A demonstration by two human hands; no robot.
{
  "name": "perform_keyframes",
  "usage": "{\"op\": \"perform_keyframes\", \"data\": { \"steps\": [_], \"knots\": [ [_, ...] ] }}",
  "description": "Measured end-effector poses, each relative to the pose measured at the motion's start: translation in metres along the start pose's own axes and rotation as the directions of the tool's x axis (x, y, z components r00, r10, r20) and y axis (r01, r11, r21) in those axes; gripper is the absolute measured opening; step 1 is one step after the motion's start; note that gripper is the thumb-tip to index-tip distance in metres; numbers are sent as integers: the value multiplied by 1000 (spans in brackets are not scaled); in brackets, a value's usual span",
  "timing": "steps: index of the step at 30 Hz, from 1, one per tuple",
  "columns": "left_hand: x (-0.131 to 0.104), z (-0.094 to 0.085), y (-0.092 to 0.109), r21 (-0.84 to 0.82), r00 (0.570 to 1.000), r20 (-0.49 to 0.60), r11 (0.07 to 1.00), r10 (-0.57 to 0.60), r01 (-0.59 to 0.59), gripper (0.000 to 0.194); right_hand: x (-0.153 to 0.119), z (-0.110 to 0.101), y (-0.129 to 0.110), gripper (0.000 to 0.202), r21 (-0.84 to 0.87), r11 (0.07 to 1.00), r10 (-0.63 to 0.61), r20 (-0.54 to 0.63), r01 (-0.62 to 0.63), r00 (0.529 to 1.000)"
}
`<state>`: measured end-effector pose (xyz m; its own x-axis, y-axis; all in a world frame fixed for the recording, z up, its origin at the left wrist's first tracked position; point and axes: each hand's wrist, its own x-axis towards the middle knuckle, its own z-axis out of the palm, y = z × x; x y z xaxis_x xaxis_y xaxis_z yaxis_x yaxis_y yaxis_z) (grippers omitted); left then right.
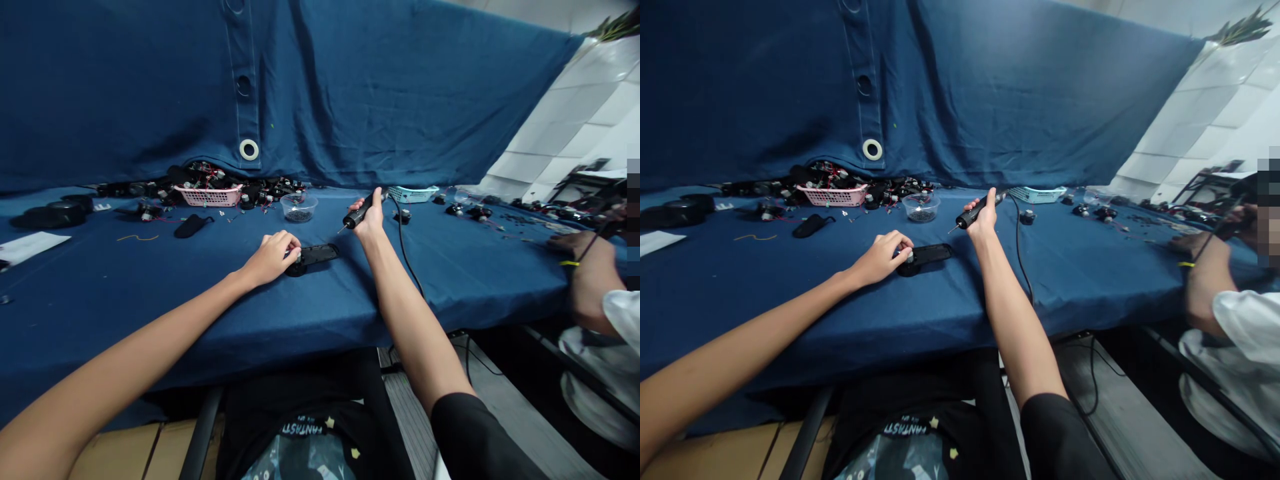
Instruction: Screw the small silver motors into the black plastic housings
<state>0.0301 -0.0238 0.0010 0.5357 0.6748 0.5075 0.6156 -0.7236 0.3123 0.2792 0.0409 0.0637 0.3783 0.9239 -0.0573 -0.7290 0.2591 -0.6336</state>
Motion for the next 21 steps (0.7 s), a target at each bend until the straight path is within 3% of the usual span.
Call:
{"op": "perform_keyframes", "data": {
  "steps": [3,7,10,15,21],
  "knots": [
    [0,0,0,0,1000,3,1000,-1,1,16,6,-4,2,42,66,997,33,-90,-27,995],
    [0,0,-2,0,1000,5,1000,4,-4,15,19,-10,5,29,95,995,53,-216,-33,975],
    [0,0,-3,0,1000,4,1000,8,-8,15,30,-15,9,35,88,996,46,-282,-22,958],
    [0,1,-2,0,1000,8,1000,11,-11,17,45,-18,25,38,29,998,57,-343,-50,938],
    [-1,-2,-2,-8,999,34,1000,17,-17,17,64,-23,39,38,-92,980,134,-355,-178,925]
  ]
}}
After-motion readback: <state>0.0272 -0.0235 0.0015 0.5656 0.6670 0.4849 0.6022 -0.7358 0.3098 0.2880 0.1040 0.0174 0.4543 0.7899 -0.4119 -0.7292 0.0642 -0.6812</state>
